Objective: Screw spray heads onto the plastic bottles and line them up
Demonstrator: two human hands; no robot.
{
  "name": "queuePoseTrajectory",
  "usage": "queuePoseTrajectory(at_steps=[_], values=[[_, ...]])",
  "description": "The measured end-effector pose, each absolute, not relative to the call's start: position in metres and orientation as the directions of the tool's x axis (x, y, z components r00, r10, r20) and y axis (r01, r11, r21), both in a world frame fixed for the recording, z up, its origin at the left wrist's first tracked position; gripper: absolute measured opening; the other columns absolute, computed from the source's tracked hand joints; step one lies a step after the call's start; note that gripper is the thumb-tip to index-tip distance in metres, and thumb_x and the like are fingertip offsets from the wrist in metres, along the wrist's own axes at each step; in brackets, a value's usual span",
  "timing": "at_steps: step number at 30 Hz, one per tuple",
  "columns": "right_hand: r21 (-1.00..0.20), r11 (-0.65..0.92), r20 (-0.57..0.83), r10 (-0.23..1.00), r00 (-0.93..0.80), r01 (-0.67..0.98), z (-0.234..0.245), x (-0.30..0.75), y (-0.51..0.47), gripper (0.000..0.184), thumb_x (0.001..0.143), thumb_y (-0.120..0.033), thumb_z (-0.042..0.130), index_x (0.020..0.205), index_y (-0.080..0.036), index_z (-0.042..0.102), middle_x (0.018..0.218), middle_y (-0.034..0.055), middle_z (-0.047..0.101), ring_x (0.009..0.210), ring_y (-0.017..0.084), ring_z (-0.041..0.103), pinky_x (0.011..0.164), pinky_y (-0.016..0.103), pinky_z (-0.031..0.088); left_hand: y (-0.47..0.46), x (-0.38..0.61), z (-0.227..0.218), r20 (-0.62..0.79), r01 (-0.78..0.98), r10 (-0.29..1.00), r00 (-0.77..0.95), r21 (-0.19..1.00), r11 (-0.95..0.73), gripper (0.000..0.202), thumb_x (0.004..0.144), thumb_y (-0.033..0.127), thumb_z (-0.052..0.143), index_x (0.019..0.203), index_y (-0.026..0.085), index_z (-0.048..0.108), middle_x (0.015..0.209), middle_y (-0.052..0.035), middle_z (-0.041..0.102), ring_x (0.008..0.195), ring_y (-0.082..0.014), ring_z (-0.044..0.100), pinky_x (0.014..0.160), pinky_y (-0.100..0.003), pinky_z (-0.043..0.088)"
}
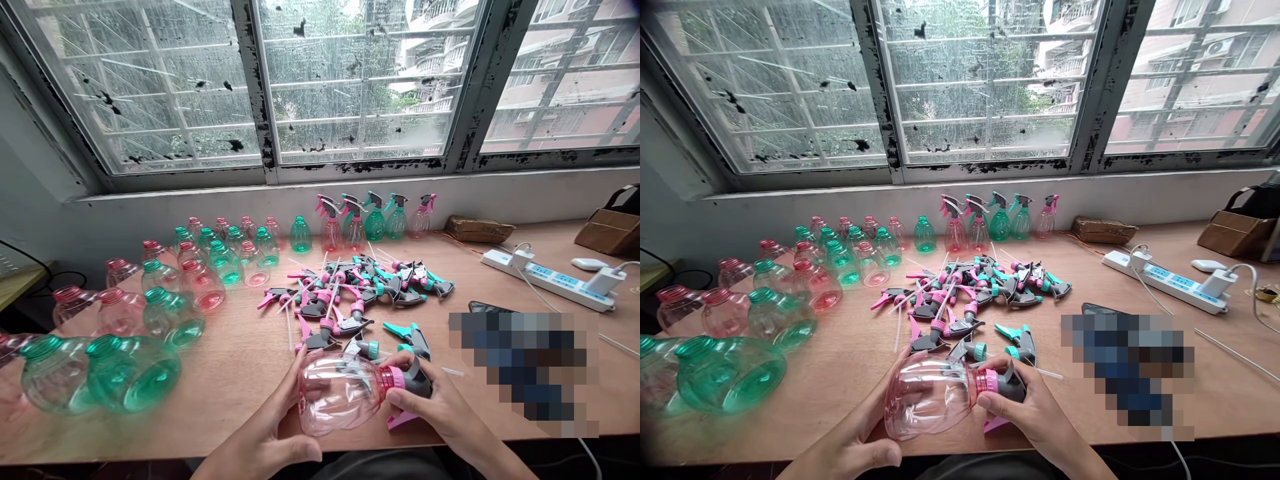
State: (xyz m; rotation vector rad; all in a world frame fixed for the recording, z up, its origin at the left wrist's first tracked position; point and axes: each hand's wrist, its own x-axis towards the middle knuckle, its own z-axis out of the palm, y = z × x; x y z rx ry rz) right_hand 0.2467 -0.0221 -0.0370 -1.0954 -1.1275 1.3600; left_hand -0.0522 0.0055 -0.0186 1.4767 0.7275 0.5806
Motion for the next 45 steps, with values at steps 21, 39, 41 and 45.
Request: queuePoseTrajectory(at_steps=[21, 39, 41, 45], values=[[-0.987, -0.078, -0.07, 0.996, -0.063, -0.137, -0.0343, 0.246, -0.0236, 0.039, 0.076, -0.047, 0.087, 0.098, -0.019, 0.07, 0.071, -0.0013, 0.074, 0.065, 0.019, 0.067, 0.066, 0.031, 0.053, 0.0057, -0.0533, -0.018, -0.022, 0.113, 0.733, 0.68, 0.991, -0.075, 0.096, 0.096, 0.037, 0.068, 0.159, 0.05, -0.003, 0.176, 0.0039, 0.014, 0.16, -0.029, 0.019, 0.131, -0.05, 0.015], [-0.991, -0.053, -0.048, 0.998, -0.051, -0.121, -0.0333, 0.2456, -0.023, 0.04, 0.073, -0.047, 0.089, 0.096, -0.018, 0.073, 0.071, -0.0016, 0.072, 0.063, 0.019, 0.066, 0.063, 0.031, 0.054, 0.0068, -0.0526, -0.0212, -0.012, 0.091, 0.724, 0.69, 0.993, -0.07, 0.1, 0.095, 0.039, 0.069, 0.161, 0.044, -0.007, 0.176, -0.0003, 0.009, 0.16, -0.0314, 0.016, 0.13, -0.05, 0.017], [-0.994, -0.04, -0.035, 0.998, -0.048, -0.104, -0.0338, 0.2456, -0.0229, 0.04, 0.073, -0.046, 0.089, 0.097, -0.018, 0.074, 0.073, -0.0014, 0.072, 0.064, 0.019, 0.066, 0.063, 0.031, 0.054, 0.0057, -0.0518, -0.0196, -0.045, 0.094, 0.732, 0.679, 0.995, -0.025, 0.104, 0.092, 0.041, 0.073, 0.162, 0.042, -0.004, 0.176, -0.0007, 0.01, 0.16, -0.0333, 0.017, 0.13, -0.05, 0.018], [-0.991, -0.058, -0.052, 0.997, -0.054, -0.117, -0.0332, 0.2451, -0.0234, 0.041, 0.074, -0.047, 0.088, 0.099, -0.019, 0.072, 0.072, -0.001, 0.073, 0.064, 0.019, 0.067, 0.064, 0.032, 0.055, 0.0044, -0.0512, -0.0171, -0.05, 0.099, 0.739, 0.672, 0.995, -0.023, 0.095, 0.093, 0.039, 0.071, 0.161, 0.045, 0.006, 0.176, 0.0019, 0.013, 0.16, -0.0315, 0.018, 0.131, -0.048, 0.018]])
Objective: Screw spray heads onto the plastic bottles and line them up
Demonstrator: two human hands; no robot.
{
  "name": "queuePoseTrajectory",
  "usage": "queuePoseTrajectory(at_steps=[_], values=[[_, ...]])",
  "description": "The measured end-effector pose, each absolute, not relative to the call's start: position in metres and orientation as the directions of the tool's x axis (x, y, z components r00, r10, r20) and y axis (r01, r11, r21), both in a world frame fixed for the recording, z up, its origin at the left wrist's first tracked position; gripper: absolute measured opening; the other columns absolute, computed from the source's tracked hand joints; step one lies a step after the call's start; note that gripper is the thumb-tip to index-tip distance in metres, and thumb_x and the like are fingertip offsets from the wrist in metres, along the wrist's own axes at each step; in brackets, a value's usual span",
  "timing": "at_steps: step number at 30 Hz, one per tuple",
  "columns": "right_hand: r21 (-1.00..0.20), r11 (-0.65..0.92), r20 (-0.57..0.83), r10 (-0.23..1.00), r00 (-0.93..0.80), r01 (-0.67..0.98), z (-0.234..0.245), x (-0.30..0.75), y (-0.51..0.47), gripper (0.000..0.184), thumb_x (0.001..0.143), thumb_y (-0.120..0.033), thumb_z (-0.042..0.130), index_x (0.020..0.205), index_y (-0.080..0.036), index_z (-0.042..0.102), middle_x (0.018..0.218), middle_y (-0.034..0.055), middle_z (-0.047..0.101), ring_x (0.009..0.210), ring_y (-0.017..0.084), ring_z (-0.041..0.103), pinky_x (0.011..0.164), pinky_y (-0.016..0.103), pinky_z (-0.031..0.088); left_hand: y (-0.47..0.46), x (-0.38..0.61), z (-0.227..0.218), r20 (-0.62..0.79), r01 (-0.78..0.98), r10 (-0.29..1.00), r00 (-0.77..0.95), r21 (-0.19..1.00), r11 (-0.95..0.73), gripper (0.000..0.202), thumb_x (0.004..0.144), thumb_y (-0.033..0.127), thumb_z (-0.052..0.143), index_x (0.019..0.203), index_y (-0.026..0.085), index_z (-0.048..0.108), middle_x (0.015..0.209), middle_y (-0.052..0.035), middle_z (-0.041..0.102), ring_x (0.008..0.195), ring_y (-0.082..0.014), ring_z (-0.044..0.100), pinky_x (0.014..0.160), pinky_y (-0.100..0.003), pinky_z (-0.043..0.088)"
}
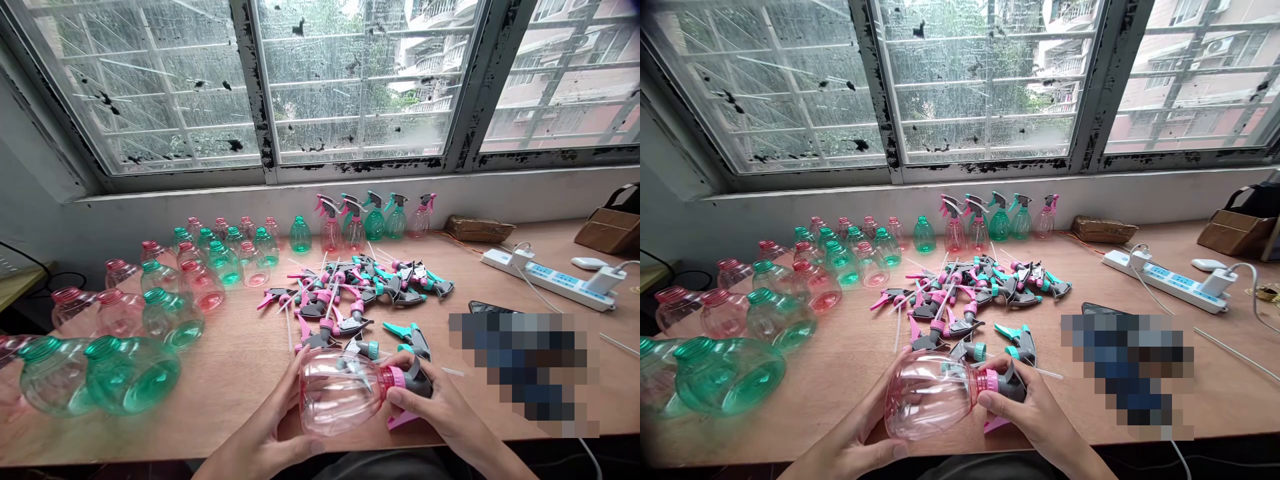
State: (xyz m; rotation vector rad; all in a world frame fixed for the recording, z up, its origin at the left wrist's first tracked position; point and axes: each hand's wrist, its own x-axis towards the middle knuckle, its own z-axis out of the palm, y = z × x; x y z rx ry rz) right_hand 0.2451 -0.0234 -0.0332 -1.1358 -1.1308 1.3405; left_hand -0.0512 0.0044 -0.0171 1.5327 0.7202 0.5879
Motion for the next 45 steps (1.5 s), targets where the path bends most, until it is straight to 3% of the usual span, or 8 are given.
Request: queuePoseTrajectory(at_steps=[5, 8, 14, 20, 26, 37, 40, 45], values=[[-0.994, -0.042, -0.038, 0.999, -0.037, -0.104, -0.0324, 0.2453, -0.0236, 0.039, 0.073, -0.048, 0.088, 0.095, -0.019, 0.073, 0.071, -0.0015, 0.072, 0.063, 0.019, 0.067, 0.063, 0.031, 0.055, 0.0048, -0.0506, -0.0195, 0.025, 0.069, 0.734, 0.678, 0.993, -0.097, 0.095, 0.098, 0.037, 0.064, 0.16, 0.047, -0.006, 0.175, -0.0001, 0.015, 0.16, -0.0308, 0.016, 0.13, -0.05, 0.018], [-0.993, -0.044, -0.04, 0.998, -0.038, -0.11, -0.033, 0.2459, -0.0233, 0.039, 0.073, -0.047, 0.088, 0.096, -0.019, 0.074, 0.073, -0.0013, 0.073, 0.065, 0.019, 0.067, 0.064, 0.031, 0.055, 0.0042, -0.0498, -0.0198, -0.004, 0.059, 0.761, 0.649, 0.997, -0.046, 0.104, 0.093, 0.037, 0.072, 0.161, 0.044, -0.005, 0.175, -0.0021, 0.017, 0.159, -0.0325, 0.023, 0.13, -0.051, 0.018], [-0.987, -0.063, -0.057, 0.997, -0.046, -0.147, -0.0334, 0.2446, -0.0234, 0.039, 0.073, -0.046, 0.089, 0.095, -0.019, 0.072, 0.07, -0.001, 0.073, 0.065, 0.019, 0.068, 0.063, 0.03, 0.057, 0.0042, -0.0532, -0.0188, -0.084, 0.115, 0.748, 0.658, 0.993, 0.01, 0.1, 0.093, 0.042, 0.071, 0.161, 0.044, -0.001, 0.176, 0.0022, 0.009, 0.161, -0.0312, 0.011, 0.131, -0.051, 0.014], [-0.988, -0.059, -0.054, 0.998, -0.041, -0.146, -0.035, 0.2443, -0.0231, 0.04, 0.072, -0.047, 0.089, 0.095, -0.019, 0.072, 0.068, -0.0017, 0.073, 0.062, 0.019, 0.067, 0.06, 0.03, 0.055, 0.0075, -0.055, -0.0242, -0.034, 0.134, 0.752, 0.658, 0.988, -0.073, 0.095, 0.097, 0.036, 0.067, 0.159, 0.05, -0.004, 0.176, 0.0074, -0.002, 0.162, -0.0295, 0.006, 0.132, -0.049, 0.011], [-0.989, -0.033, -0.025, 0.998, -0.058, -0.141, -0.0361, 0.2462, -0.0223, 0.037, 0.073, -0.044, 0.089, 0.097, -0.019, 0.074, 0.075, -0.0005, 0.076, 0.067, 0.019, 0.068, 0.064, 0.029, 0.054, 0.0069, -0.0529, -0.0198, -0.079, 0.096, 0.753, 0.653, 0.995, 0.021, 0.098, 0.091, 0.042, 0.073, 0.162, 0.043, 0.006, 0.176, 0.0004, 0.014, 0.158, -0.0329, 0.025, 0.129, -0.051, 0.022], [-0.983, -0.063, -0.051, 0.996, -0.075, -0.174, -0.0334, 0.2445, -0.0227, 0.037, 0.074, -0.044, 0.089, 0.096, -0.019, 0.072, 0.071, -0.0012, 0.075, 0.065, 0.019, 0.068, 0.062, 0.028, 0.057, 0.0052, -0.0501, -0.022, -0.005, 0.062, 0.751, 0.661, 0.997, -0.048, 0.096, 0.095, 0.042, 0.068, 0.161, 0.047, -0.002, 0.177, 0.0012, 0.005, 0.161, -0.0324, 0.011, 0.13, -0.05, 0.018], [-0.988, -0.037, -0.026, 0.997, -0.077, -0.152, -0.034, 0.2453, -0.0224, 0.035, 0.076, -0.042, 0.088, 0.097, -0.019, 0.073, 0.075, -0.001, 0.077, 0.067, 0.017, 0.067, 0.066, 0.027, 0.055, 0.0068, -0.0519, -0.0216, -0.033, 0.081, 0.746, 0.665, 0.996, -0.027, 0.102, 0.091, 0.04, 0.074, 0.162, 0.043, 0.001, 0.176, 0.0004, 0.008, 0.161, -0.032, 0.009, 0.131, -0.051, 0.012], [-0.992, -0.06, -0.053, 0.997, -0.064, -0.112, -0.0339, 0.2464, -0.0232, 0.037, 0.076, -0.045, 0.087, 0.099, -0.019, 0.072, 0.073, -0.0015, 0.076, 0.068, 0.019, 0.067, 0.066, 0.029, 0.054, 0.0065, -0.0529, -0.0188, -0.048, 0.109, 0.741, 0.67, 0.994, -0.034, 0.096, 0.095, 0.038, 0.07, 0.162, 0.045, 0.002, 0.177, 0.0017, 0.006, 0.161, -0.031, 0.012, 0.131, -0.051, 0.016]])
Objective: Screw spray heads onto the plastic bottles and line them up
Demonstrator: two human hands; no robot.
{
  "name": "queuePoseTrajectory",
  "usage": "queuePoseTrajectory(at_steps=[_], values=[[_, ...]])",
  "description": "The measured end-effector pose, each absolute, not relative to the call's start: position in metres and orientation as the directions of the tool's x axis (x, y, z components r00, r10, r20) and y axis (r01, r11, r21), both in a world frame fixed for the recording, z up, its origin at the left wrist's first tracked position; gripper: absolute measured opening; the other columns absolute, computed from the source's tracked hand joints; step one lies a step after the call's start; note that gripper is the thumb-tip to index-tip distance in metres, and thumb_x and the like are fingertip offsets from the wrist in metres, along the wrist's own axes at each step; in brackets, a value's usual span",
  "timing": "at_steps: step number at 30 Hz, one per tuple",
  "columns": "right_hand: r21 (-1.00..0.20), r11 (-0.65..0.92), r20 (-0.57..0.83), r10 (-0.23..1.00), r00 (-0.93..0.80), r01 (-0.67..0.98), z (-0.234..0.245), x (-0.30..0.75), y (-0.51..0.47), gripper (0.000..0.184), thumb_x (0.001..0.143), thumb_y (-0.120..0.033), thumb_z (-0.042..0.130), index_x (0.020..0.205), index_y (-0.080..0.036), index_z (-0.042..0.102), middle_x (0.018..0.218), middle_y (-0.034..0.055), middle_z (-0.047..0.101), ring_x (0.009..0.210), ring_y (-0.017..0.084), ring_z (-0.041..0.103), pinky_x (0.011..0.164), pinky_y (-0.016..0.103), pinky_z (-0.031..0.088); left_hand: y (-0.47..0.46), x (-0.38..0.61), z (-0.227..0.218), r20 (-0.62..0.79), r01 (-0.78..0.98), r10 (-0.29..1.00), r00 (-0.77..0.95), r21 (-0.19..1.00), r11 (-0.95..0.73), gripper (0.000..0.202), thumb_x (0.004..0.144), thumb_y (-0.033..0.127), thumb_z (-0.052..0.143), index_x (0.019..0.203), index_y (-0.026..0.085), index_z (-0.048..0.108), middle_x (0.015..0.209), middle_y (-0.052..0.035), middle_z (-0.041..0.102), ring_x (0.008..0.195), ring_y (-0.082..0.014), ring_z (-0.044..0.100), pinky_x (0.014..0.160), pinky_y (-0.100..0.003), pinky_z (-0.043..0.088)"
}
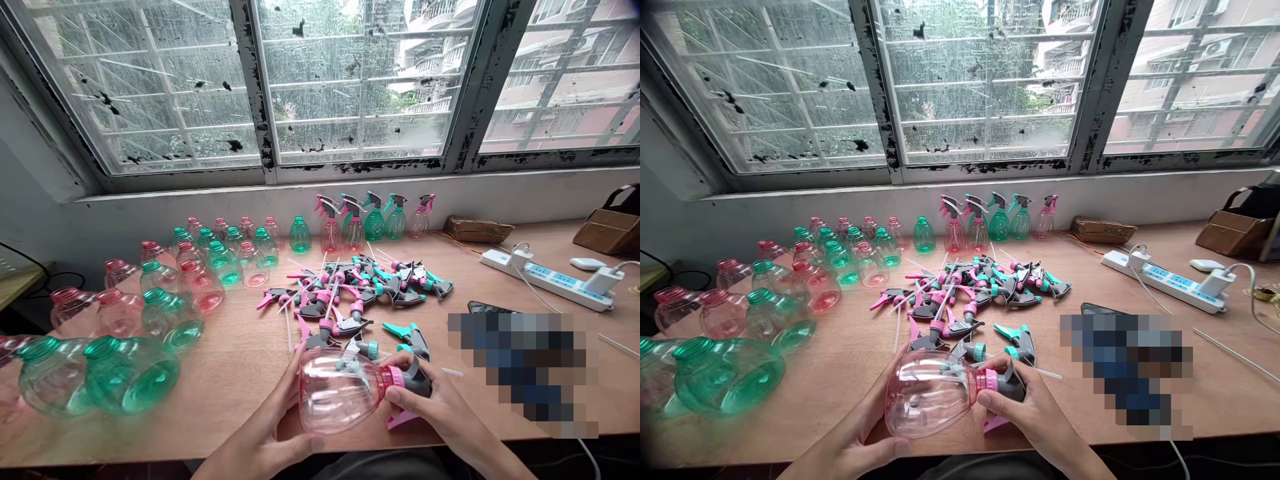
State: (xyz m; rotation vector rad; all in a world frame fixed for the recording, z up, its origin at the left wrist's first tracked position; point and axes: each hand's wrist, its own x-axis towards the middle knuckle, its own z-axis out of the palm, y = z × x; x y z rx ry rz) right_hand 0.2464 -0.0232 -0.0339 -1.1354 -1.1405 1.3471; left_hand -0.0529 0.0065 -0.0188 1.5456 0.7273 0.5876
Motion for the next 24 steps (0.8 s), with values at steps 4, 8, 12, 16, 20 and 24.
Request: queuePoseTrajectory(at_steps=[4, 8, 12, 16, 20, 24], values=[[-0.995, -0.046, -0.04, 0.997, -0.067, -0.085, -0.0346, 0.2461, -0.0237, 0.037, 0.077, -0.045, 0.086, 0.1, -0.019, 0.072, 0.075, -0.0003, 0.077, 0.069, 0.02, 0.068, 0.069, 0.032, 0.052, 0.0066, -0.0533, -0.0217, 0.0, 0.116, 0.741, 0.671, 0.988, -0.105, 0.092, 0.099, 0.036, 0.063, 0.16, 0.048, -0.005, 0.177, 0.0032, 0.003, 0.161, -0.031, 0.011, 0.131, -0.051, 0.014], [-0.997, -0.035, -0.03, 0.997, -0.07, -0.07, -0.035, 0.2455, -0.0234, 0.037, 0.078, -0.047, 0.084, 0.098, -0.019, 0.071, 0.076, 0.0006, 0.076, 0.069, 0.021, 0.068, 0.069, 0.034, 0.052, 0.0068, -0.0533, -0.0213, -0.023, 0.085, 0.737, 0.676, 0.995, -0.047, 0.102, 0.093, 0.04, 0.072, 0.16, 0.047, -0.005, 0.176, 0.001, 0.009, 0.159, -0.0342, 0.02, 0.13, -0.055, 0.015], [-0.998, -0.012, -0.007, 0.996, -0.085, -0.057, -0.0352, 0.2458, -0.0228, 0.035, 0.079, -0.047, 0.084, 0.096, -0.018, 0.072, 0.077, 0.0005, 0.075, 0.07, 0.02, 0.067, 0.07, 0.032, 0.051, 0.0067, -0.0534, -0.0181, -0.07, 0.094, 0.748, 0.66, 0.996, 0.01, 0.096, 0.092, 0.042, 0.072, 0.161, 0.048, 0.005, 0.176, 0.0029, 0.012, 0.161, -0.033, 0.014, 0.13, -0.054, 0.015], [-0.994, -0.044, -0.035, 0.995, -0.094, -0.102, -0.0344, 0.2461, -0.023, 0.036, 0.078, -0.045, 0.086, 0.097, -0.018, 0.072, 0.074, -0.0009, 0.072, 0.068, 0.019, 0.064, 0.067, 0.031, 0.05, 0.0065, -0.0527, -0.0172, -0.036, 0.094, 0.74, 0.672, 0.995, -0.037, 0.096, 0.095, 0.038, 0.069, 0.16, 0.05, 0.0, 0.175, 0.0042, 0.012, 0.161, -0.0318, 0.011, 0.131, -0.051, 0.016], [-0.996, -0.023, -0.016, 0.997, -0.081, -0.089, -0.033, 0.246, -0.0233, 0.034, 0.078, -0.045, 0.085, 0.096, -0.018, 0.073, 0.075, -0.001, 0.072, 0.068, 0.019, 0.064, 0.068, 0.031, 0.049, 0.0047, -0.0507, -0.0173, -0.034, 0.1, 0.757, 0.652, 0.994, -0.041, 0.097, 0.094, 0.037, 0.071, 0.16, 0.05, 0.0, 0.176, 0.0044, 0.006, 0.161, -0.0332, 0.011, 0.13, -0.051, 0.018], [-0.997, -0.023, -0.016, 0.996, -0.086, -0.077, -0.0322, 0.246, -0.0233, 0.035, 0.078, -0.046, 0.085, 0.096, -0.018, 0.073, 0.075, -0.0007, 0.072, 0.068, 0.02, 0.065, 0.068, 0.031, 0.05, 0.0033, -0.0504, -0.0189, -0.03, 0.025, 0.774, 0.633, 1.0, 0.019, 0.1, 0.089, 0.039, 0.077, 0.16, 0.049, 0.007, 0.175, 0.0036, 0.013, 0.158, -0.0311, 0.023, 0.13, -0.049, 0.019]])
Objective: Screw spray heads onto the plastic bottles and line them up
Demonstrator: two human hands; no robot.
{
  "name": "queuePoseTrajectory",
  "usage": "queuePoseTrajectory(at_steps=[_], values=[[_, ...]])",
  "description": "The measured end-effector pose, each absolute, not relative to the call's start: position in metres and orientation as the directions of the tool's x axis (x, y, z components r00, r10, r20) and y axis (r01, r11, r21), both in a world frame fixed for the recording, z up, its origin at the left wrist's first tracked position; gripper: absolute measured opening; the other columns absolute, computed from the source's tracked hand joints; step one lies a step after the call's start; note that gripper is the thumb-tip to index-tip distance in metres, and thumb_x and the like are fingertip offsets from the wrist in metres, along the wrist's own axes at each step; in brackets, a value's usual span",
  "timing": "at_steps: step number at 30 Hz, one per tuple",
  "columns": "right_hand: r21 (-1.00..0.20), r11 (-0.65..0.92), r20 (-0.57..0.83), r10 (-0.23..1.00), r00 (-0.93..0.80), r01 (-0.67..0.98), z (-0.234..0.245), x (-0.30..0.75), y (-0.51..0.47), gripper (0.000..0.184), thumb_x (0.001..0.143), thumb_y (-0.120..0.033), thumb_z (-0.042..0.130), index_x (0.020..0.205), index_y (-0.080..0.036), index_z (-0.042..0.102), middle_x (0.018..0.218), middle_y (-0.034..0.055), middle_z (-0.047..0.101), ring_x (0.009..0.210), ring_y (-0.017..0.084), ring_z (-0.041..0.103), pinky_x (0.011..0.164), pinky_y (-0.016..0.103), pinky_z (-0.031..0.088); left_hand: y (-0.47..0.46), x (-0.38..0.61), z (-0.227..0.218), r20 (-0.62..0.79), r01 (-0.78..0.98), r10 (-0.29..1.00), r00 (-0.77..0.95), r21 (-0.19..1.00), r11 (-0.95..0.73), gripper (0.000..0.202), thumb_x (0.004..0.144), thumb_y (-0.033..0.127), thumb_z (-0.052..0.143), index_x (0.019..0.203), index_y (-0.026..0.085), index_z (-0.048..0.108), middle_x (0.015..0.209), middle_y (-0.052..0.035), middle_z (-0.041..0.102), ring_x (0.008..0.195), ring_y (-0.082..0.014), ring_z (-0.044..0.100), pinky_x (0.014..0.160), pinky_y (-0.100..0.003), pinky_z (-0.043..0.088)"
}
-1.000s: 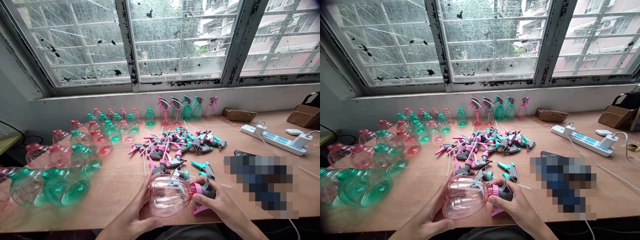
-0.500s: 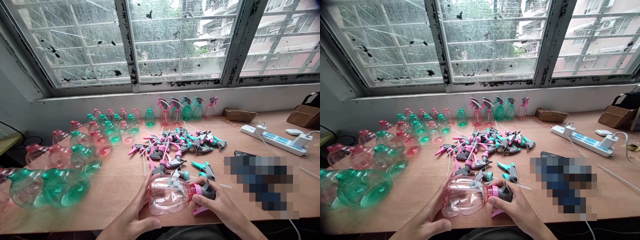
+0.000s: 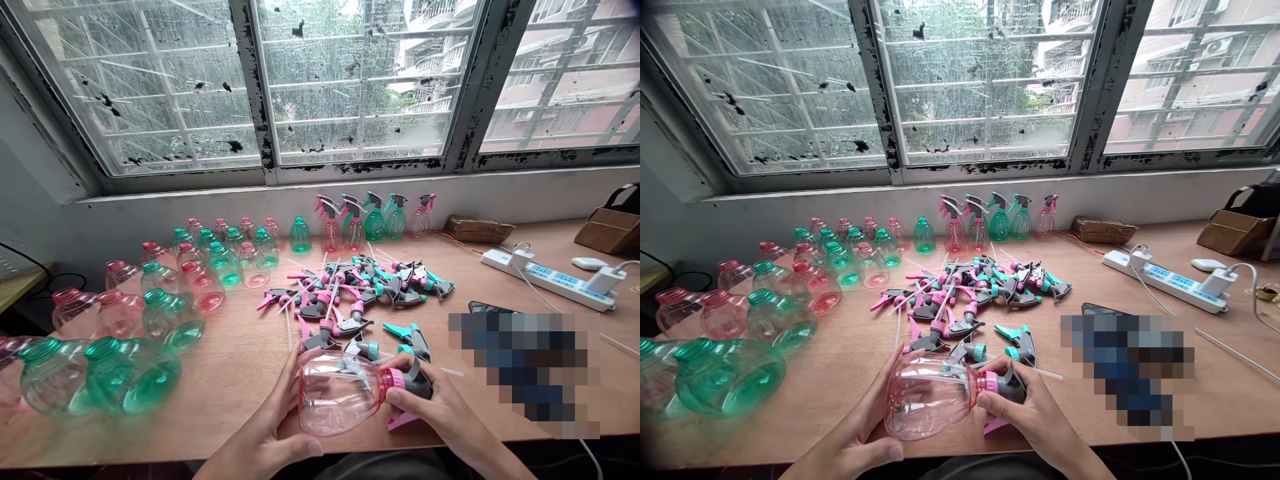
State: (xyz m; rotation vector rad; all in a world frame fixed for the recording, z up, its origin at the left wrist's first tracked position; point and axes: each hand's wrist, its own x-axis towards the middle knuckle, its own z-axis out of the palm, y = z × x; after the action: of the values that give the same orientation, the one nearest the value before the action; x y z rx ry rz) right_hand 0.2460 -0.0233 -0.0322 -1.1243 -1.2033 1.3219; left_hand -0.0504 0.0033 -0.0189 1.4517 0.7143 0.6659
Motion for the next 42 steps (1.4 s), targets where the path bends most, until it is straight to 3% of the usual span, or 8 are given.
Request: queuePoseTrajectory(at_steps=[4, 10, 14, 19, 23, 28, 36, 42], values=[[-0.996, -0.028, -0.021, 0.997, -0.079, -0.087, -0.0318, 0.2457, -0.0232, 0.034, 0.079, -0.047, 0.084, 0.092, -0.018, 0.072, 0.07, -0.0012, 0.072, 0.066, 0.019, 0.064, 0.066, 0.03, 0.049, 0.0038, -0.0521, -0.02, -0.066, 0.044, 0.753, 0.655, 0.998, 0.05, 0.095, 0.089, 0.041, 0.076, 0.16, 0.049, 0.013, 0.176, 0.0049, 0.012, 0.16, -0.0301, 0.019, 0.13, -0.047, 0.02], [-0.989, -0.052, -0.039, 0.995, -0.088, -0.139, -0.0304, 0.2445, -0.0241, 0.034, 0.079, -0.047, 0.085, 0.088, -0.017, 0.07, 0.067, -0.0012, 0.073, 0.063, 0.017, 0.066, 0.064, 0.027, 0.05, 0.007, -0.0535, -0.0207, -0.013, 0.077, 0.737, 0.676, 0.996, -0.053, 0.095, 0.096, 0.034, 0.068, 0.159, 0.052, -0.002, 0.175, 0.0053, 0.014, 0.161, -0.0269, 0.015, 0.131, -0.046, 0.016], [-0.986, -0.05, -0.033, 0.994, -0.108, -0.158, -0.0294, 0.2441, -0.0241, 0.034, 0.08, -0.047, 0.084, 0.089, -0.017, 0.07, 0.068, -0.0006, 0.074, 0.063, 0.017, 0.067, 0.064, 0.028, 0.052, 0.0084, -0.0551, -0.0234, -0.029, 0.09, 0.736, 0.676, 0.995, -0.044, 0.099, 0.095, 0.033, 0.07, 0.159, 0.052, -0.002, 0.176, 0.0061, 0.01, 0.162, -0.0269, 0.007, 0.131, -0.045, 0.014], [-0.987, -0.048, -0.031, 0.993, -0.11, -0.153, -0.0311, 0.2445, -0.0235, 0.034, 0.08, -0.047, 0.084, 0.089, -0.017, 0.07, 0.07, 0.0001, 0.074, 0.064, 0.018, 0.067, 0.065, 0.028, 0.053, 0.0059, -0.0535, -0.0203, -0.065, 0.032, 0.741, 0.669, 0.998, 0.059, 0.095, 0.092, 0.042, 0.072, 0.161, 0.047, 0.007, 0.176, 0.0039, 0.012, 0.161, -0.0303, 0.014, 0.13, -0.047, 0.019], [-0.988, -0.05, -0.038, 0.996, -0.084, -0.147, -0.0322, 0.2447, -0.0238, 0.035, 0.079, -0.048, 0.084, 0.085, -0.018, 0.069, 0.068, -0.0003, 0.073, 0.063, 0.018, 0.067, 0.065, 0.029, 0.053, 0.0038, -0.0513, -0.0165, -0.057, 0.068, 0.752, 0.657, 0.998, 0.017, 0.097, 0.092, 0.04, 0.073, 0.162, 0.044, 0.006, 0.175, -0.0002, 0.015, 0.159, -0.0328, 0.022, 0.13, -0.05, 0.02], [-0.986, -0.065, -0.051, 0.994, -0.092, -0.157, -0.0314, 0.2445, -0.0238, 0.035, 0.079, -0.049, 0.084, 0.084, -0.018, 0.068, 0.067, -0.0005, 0.072, 0.062, 0.018, 0.066, 0.064, 0.029, 0.053, 0.0048, -0.051, -0.0179, -0.011, 0.066, 0.74, 0.672, 0.997, -0.046, 0.095, 0.097, 0.038, 0.067, 0.16, 0.049, -0.004, 0.176, 0.0033, 0.007, 0.161, -0.0316, 0.009, 0.13, -0.048, 0.021], [-0.986, -0.043, -0.026, 0.995, -0.1, -0.164, -0.0305, 0.2439, -0.0234, 0.035, 0.08, -0.049, 0.084, 0.084, -0.018, 0.068, 0.069, -0.0008, 0.071, 0.062, 0.017, 0.066, 0.063, 0.028, 0.053, 0.0063, -0.0514, -0.0158, -0.053, 0.046, 0.733, 0.678, 0.999, 0.03, 0.098, 0.091, 0.042, 0.073, 0.162, 0.042, 0.006, 0.176, -0.0004, 0.014, 0.16, -0.0338, 0.018, 0.13, -0.053, 0.017], [-0.986, -0.051, -0.038, 0.996, -0.087, -0.162, -0.0312, 0.2446, -0.0235, 0.035, 0.079, -0.049, 0.084, 0.086, -0.018, 0.069, 0.069, -0.0013, 0.071, 0.062, 0.018, 0.067, 0.064, 0.029, 0.054, 0.0077, -0.0527, -0.0195, -0.01, 0.061, 0.721, 0.693, 0.997, -0.044, 0.092, 0.098, 0.035, 0.065, 0.159, 0.05, -0.002, 0.176, 0.0011, 0.012, 0.158, -0.0303, 0.024, 0.129, -0.051, 0.02]])
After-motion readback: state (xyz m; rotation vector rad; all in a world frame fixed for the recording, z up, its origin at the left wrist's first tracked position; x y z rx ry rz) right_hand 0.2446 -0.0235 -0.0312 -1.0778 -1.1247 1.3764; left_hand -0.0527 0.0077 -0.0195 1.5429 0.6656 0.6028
